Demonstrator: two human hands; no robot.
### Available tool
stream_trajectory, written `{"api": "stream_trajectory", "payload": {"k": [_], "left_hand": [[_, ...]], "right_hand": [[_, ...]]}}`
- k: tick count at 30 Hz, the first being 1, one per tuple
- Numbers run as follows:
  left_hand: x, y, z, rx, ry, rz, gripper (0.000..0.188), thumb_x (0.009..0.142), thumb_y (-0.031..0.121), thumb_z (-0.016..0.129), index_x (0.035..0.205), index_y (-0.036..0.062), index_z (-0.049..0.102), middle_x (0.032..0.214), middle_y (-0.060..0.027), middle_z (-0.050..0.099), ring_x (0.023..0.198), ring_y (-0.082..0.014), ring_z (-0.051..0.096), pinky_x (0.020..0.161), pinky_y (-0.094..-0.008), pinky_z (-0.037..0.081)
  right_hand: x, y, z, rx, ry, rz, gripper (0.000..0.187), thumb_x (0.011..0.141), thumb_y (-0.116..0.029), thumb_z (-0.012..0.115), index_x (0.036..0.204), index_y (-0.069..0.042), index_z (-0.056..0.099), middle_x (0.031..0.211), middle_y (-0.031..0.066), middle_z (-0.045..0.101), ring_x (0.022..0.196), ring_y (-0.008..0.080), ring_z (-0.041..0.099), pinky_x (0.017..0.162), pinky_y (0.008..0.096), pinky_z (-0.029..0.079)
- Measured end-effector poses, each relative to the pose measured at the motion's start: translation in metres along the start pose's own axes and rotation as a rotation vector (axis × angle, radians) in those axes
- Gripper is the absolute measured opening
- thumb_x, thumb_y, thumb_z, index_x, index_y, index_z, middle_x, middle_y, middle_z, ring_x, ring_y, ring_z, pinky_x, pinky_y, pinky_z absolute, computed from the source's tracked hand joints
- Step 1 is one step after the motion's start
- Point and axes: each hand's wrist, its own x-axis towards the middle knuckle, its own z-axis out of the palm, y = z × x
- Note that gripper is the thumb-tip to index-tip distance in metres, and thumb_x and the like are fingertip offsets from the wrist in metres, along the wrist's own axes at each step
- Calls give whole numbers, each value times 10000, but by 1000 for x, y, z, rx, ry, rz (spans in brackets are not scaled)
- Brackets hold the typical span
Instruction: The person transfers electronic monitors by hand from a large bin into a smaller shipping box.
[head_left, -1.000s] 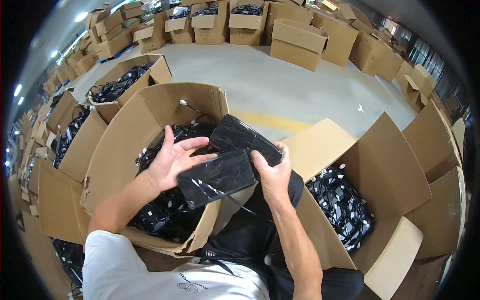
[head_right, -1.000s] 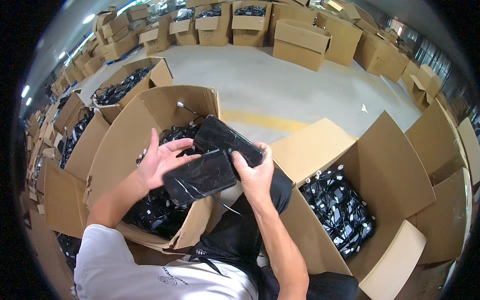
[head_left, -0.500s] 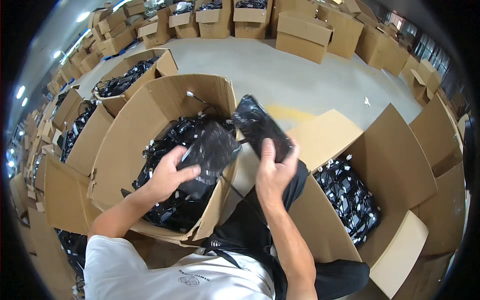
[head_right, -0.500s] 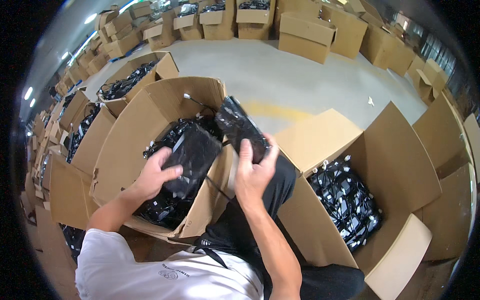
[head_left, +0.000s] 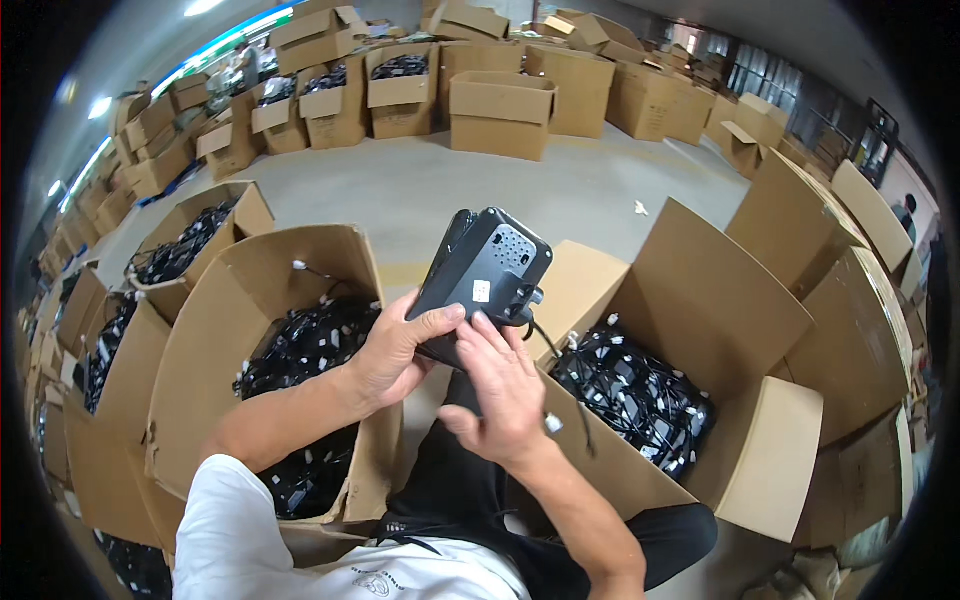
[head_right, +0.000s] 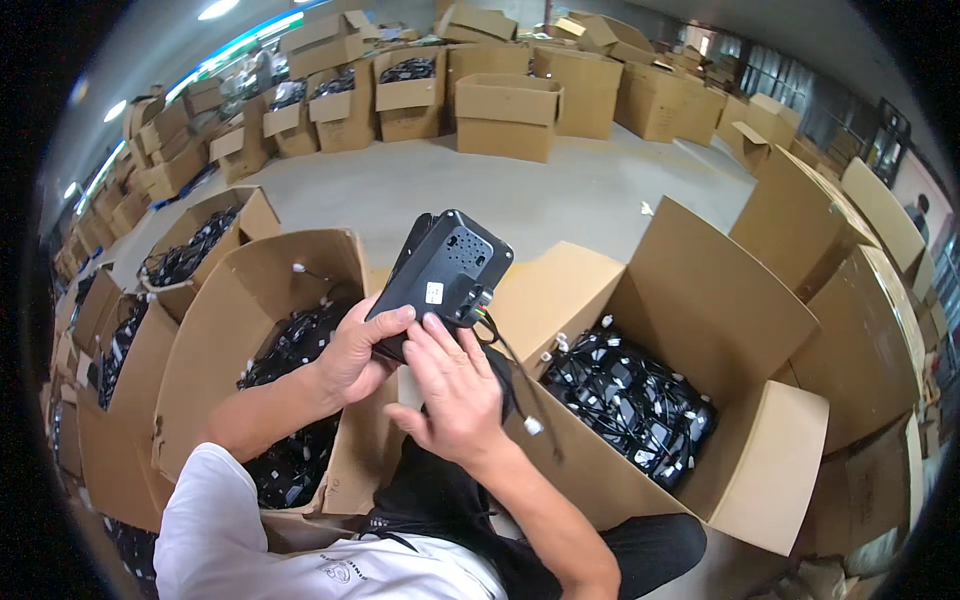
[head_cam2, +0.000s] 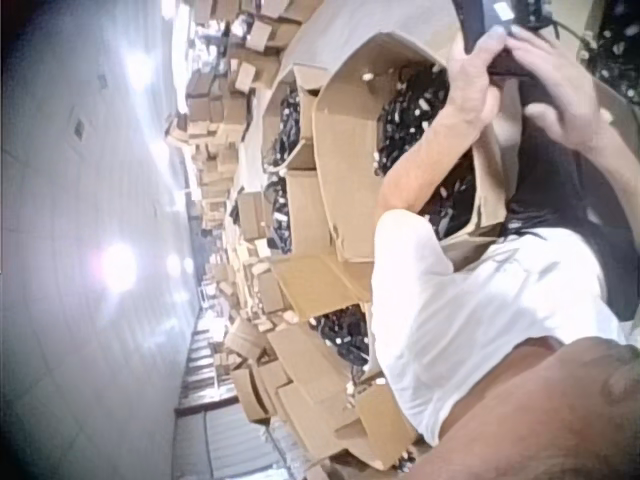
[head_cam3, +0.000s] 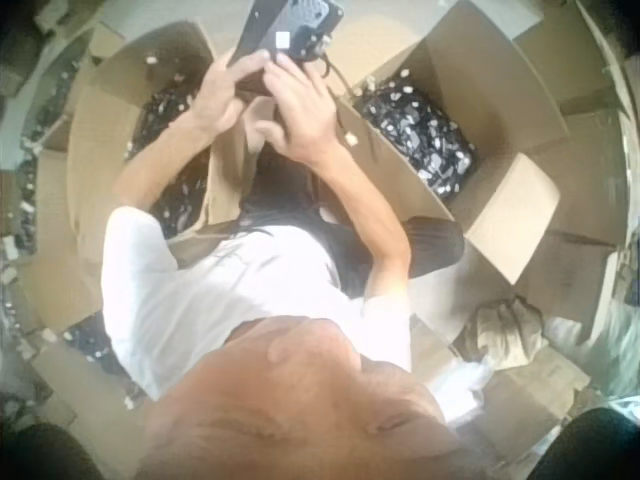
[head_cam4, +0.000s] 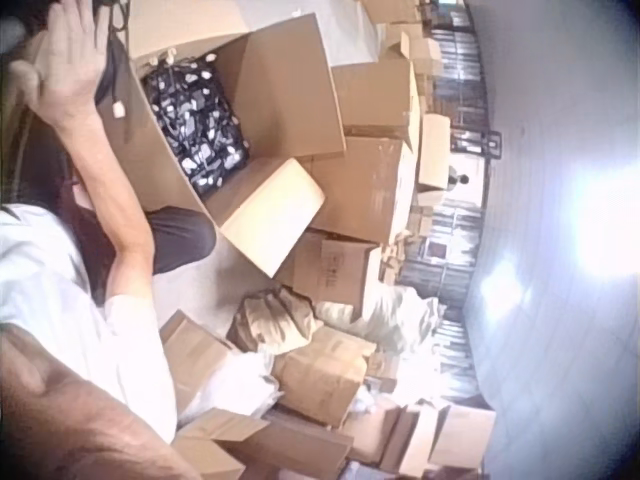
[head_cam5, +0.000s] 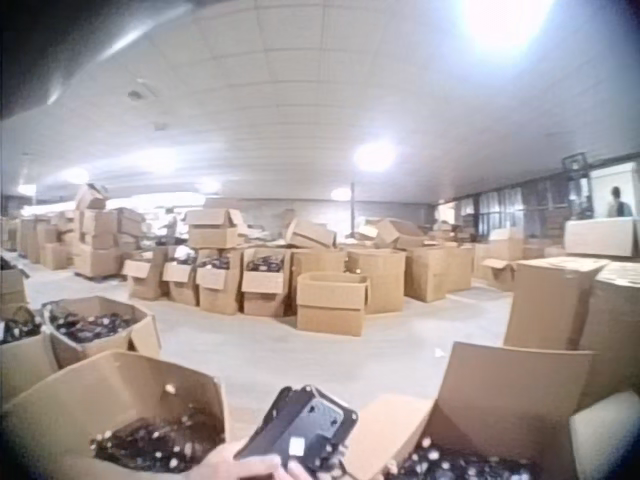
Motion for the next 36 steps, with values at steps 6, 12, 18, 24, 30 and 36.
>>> {"api": "stream_trajectory", "payload": {"k": [6, 12, 18, 24, 30, 36], "left_hand": [[43, 9, 39, 237, -385, -57, 663, 830, 178, 753, 1386, -12, 447, 1232, -99, 600, 1108, -167, 593, 979, -324, 490], [91, -35, 104, 12, -446, -9, 661, 860, 265, 796, 1374, 5, 472, 1212, -87, 618, 1120, -160, 599, 946, -314, 524], [139, -109, 151, -128, -297, -94, 417, 975, 398, 629, 1176, 42, 548, 1063, -51, 622, 967, -128, 607, 874, -313, 539], [174, -130, 179, 160, -280, 37, 311, 1021, 298, 568, 1133, 9, 570, 1011, -57, 640, 915, -112, 597, 852, -273, 505], [205, -165, 178, 37, -528, -110, 487, 939, 323, 670, 1257, -17, 528, 1046, -109, 654, 1000, -168, 615, 876, -332, 516], [183, -251, 188, 558, -830, -519, 337, 852, 119, 638, 1145, -36, 574, 776, -49, 676, 683, -140, 667, 764, -291, 548]], "right_hand": [[27, 44, -122, -181, 408, 220, 537, 897, -209, 708, 1303, 82, 511, 1307, 222, 548, 1145, 275, 588, 1004, 390, 465], [14, 59, -155, 164, 552, 550, 579, 867, -315, 790, 1271, 39, 576, 1109, 100, 654, 1028, 168, 615, 942, 301, 491], [-11, 100, -192, -81, 674, 560, 375, 999, -376, 606, 850, -44, 516, 757, -46, 449, 688, 55, 381, 610, 214, 346], [-29, 125, -246, -185, 275, 646, 606, 850, -369, 789, 1215, 37, 527, 1035, 94, 645, 945, 182, 619, 858, 308, 508], [-64, 155, -248, 200, 596, 760, 525, 909, -393, 731, 1160, 24, 535, 1043, 78, 644, 935, 126, 618, 861, 262, 521], [-95, 179, -265, 382, 723, 1001, 483, 888, -395, 752, 1117, -10, 571, 1034, 80, 652, 906, 128, 638, 835, 283, 526]]}}
